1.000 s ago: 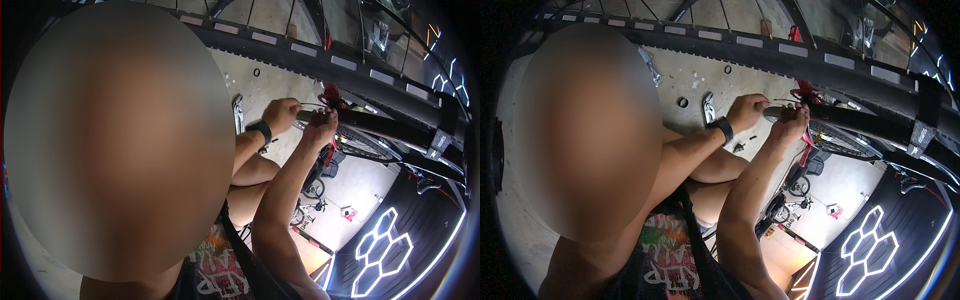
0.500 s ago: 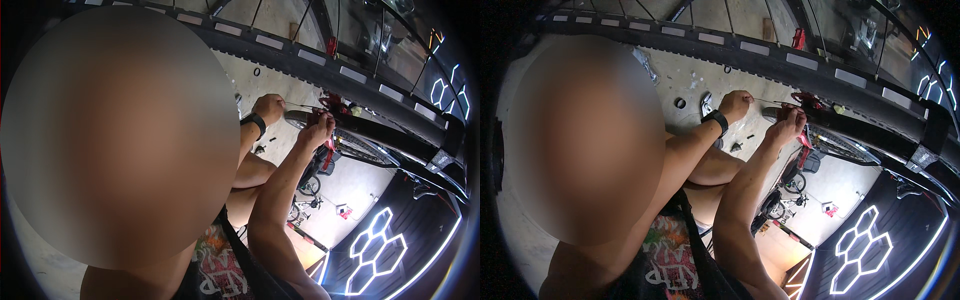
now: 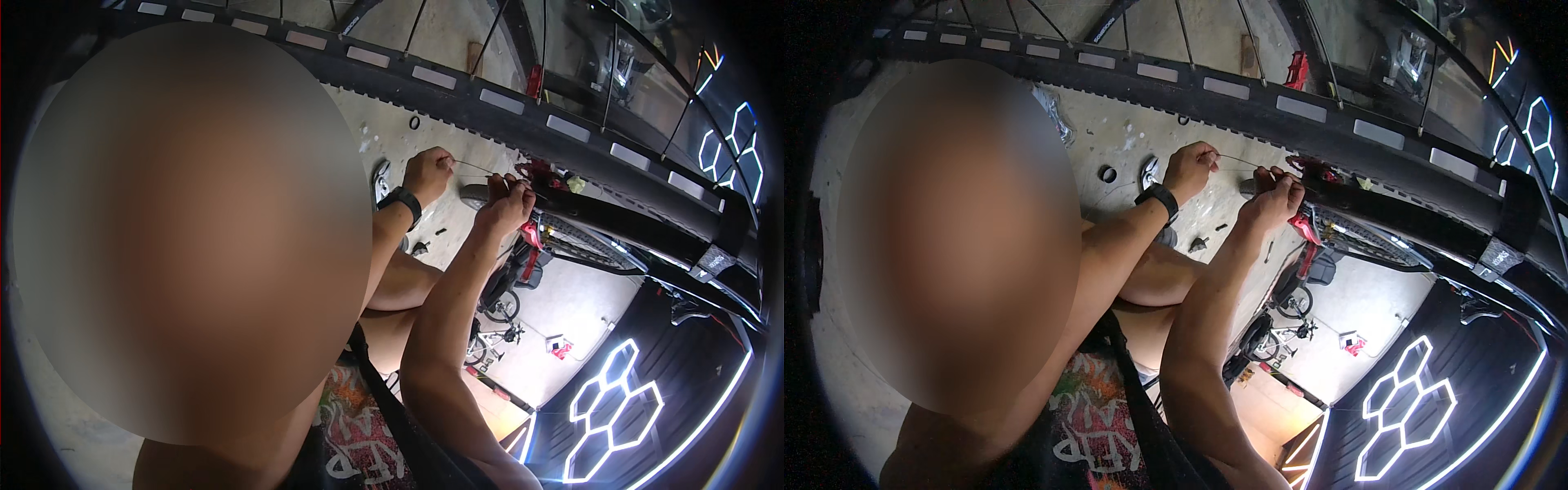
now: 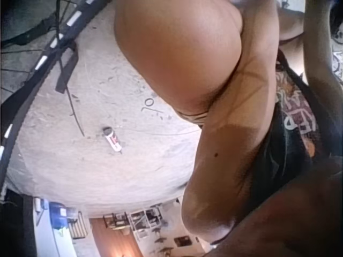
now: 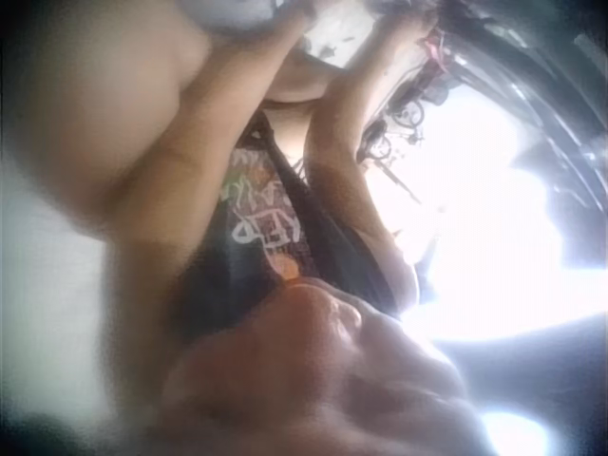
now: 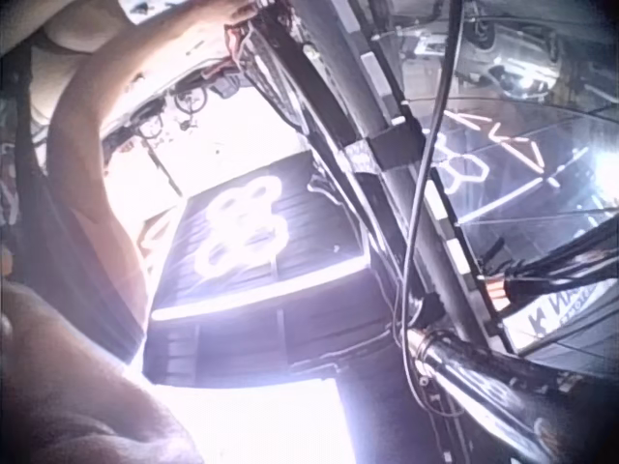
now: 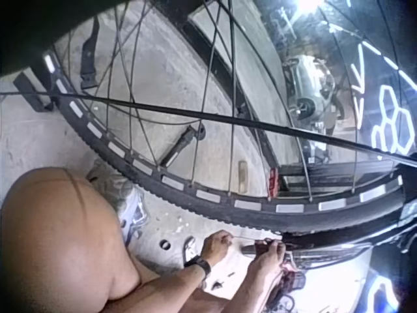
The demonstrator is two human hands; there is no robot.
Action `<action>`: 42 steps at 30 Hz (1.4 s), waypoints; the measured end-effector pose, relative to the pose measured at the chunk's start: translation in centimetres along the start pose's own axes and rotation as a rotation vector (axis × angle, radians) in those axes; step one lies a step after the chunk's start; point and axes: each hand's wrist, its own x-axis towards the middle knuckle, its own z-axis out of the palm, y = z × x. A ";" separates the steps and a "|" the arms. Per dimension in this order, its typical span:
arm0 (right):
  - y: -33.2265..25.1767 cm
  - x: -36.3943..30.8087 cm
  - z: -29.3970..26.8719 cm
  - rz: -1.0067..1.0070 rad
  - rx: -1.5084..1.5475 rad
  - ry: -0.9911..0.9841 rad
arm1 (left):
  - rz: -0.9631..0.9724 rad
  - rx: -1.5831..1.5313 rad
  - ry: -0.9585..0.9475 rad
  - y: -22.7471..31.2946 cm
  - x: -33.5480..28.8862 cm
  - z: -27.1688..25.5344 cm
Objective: Adjusting and securing a bicycle cable using pliers.
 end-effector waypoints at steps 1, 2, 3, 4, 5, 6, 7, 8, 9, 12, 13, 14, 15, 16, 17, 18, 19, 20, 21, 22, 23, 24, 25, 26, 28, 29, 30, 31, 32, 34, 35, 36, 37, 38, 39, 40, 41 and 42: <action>0.0 0.2 0.1 -0.003 -0.002 0.001 | 0.001 -0.003 -0.003 0.2 -0.1 -0.2; 0.0 0.4 0.3 0.009 0.011 0.024 | -0.049 -0.050 0.022 0.5 -0.1 -0.4; 0.0 0.6 0.3 0.022 0.023 0.047 | -0.098 -0.097 0.047 0.8 -0.1 -0.4; -0.2 0.2 0.9 0.025 0.025 0.043 | -0.096 -0.096 0.091 1.2 0.2 -0.8; -0.3 -0.2 1.6 0.042 0.040 0.077 | -0.096 -0.094 0.096 1.7 0.6 -1.1; -0.5 -0.6 2.2 0.058 0.055 0.111 | -0.074 -0.230 0.121 2.2 1.1 -1.1; -0.5 -0.3 2.3 0.058 0.057 0.109 | -0.049 -0.368 0.141 3.2 1.6 -1.1; -0.6 0.4 2.1 0.036 0.157 0.047 | 0.103 -0.149 0.229 4.0 2.1 -0.9; -0.7 1.1 1.9 0.013 0.257 -0.016 | 0.104 -0.149 0.230 4.6 2.3 -0.7; -2.5 2.1 2.8 0.150 0.315 0.104 | 0.272 0.022 0.173 7.5 1.3 -0.2; -3.1 2.3 3.1 0.207 0.310 0.191 | 0.273 0.022 0.171 8.2 1.0 -0.1; -3.7 2.3 2.9 0.238 0.345 0.126 | 0.372 0.024 0.219 9.0 0.6 -0.1; -4.1 2.1 2.7 0.236 0.345 0.128 | 0.472 0.026 0.267 9.6 0.5 -0.1; -4.4 1.8 2.9 0.260 0.368 0.131 | 0.474 0.028 0.273 9.8 0.6 0.1; -4.6 1.4 3.4 0.284 0.391 0.133 | 0.535 -0.016 0.316 10.1 0.8 0.3; -4.4 1.3 3.6 0.289 0.393 0.128 | 0.596 -0.060 0.360 10.2 0.9 0.3; -4.0 1.4 3.0 0.286 0.340 0.089 | 0.596 -0.064 0.355 10.1 0.8 0.5; -3.7 1.7 2.4 0.283 0.286 0.050 | 0.568 -0.034 0.340 9.9 0.6 0.6; -3.2 2.0 2.0 0.278 0.286 0.052 | 0.541 -0.004 0.325 9.6 0.5 0.6; -3.0 1.6 2.0 0.323 0.242 0.002 | 0.439 -0.010 0.303 9.2 0.4 0.3; -2.8 1.2 2.1 0.367 0.198 -0.049 | 0.338 -0.016 0.279 8.9 0.3 -0.3; -2.5 0.8 2.3 0.318 0.145 0.023 | 0.245 -0.113 0.351 8.6 0.5 -0.3; -2.3 0.7 2.3 0.317 0.149 0.020 | 0.195 -0.089 0.385 8.1 0.4 -0.9; -2.2 0.5 2.1 0.285 0.120 0.036 | 0.168 -0.134 0.358 7.8 0.0 -0.9; -2.5 -0.6 2.5 0.237 0.062 0.068 | 0.147 -0.174 0.344 7.5 -0.1 -0.7; -2.6 -0.7 2.3 0.240 0.065 0.059 | 0.212 -0.257 0.354 7.8 0.3 0.1; -2.7 -0.6 2.2 0.266 0.166 -0.015 | 0.278 -0.339 0.363 8.0 0.6 0.5; -2.7 -0.6 1.4 0.288 0.262 -0.073 | 0.274 -0.338 0.357 8.3 0.6 0.7; -4.5 -2.5 3.4 0.304 0.195 0.038 | 0.356 -0.273 0.292 9.3 0.3 0.5; -5.1 -2.5 3.3 0.334 0.227 0.034 | 0.429 -0.219 0.206 11.9 -0.5 0.0; -5.2 -2.3 3.4 0.365 0.261 0.013 | 0.430 -0.220 0.203 12.3 -0.9 0.0; -5.4 -2.2 3.5 0.363 0.261 0.015 | 0.551 -0.142 0.219 12.8 -1.1 -0.2; -5.4 -2.2 3.9 0.380 0.304 0.014 | 0.674 -0.058 0.240 12.8 -1.3 -0.3; -5.3 -2.2 4.2 0.398 0.345 0.013 | 0.632 -0.041 0.166 12.7 -1.8 -0.4; -5.4 -2.2 4.6 0.416 0.387 0.012 | 0.634 -0.038 0.169 12.8 -2.0 -0.4; -5.8 -2.5 4.3 0.409 0.346 -0.060 | 0.658 -0.026 0.163 12.9 -2.3 -0.5; -5.6 -1.9 2.8 0.407 0.345 -0.060 | 0.684 -0.020 0.151 13.3 -2.6 -0.4; -4.9 -1.0 0.8 0.401 0.464 -0.271 | 0.646 -0.041 0.103 13.5 -3.1 -0.4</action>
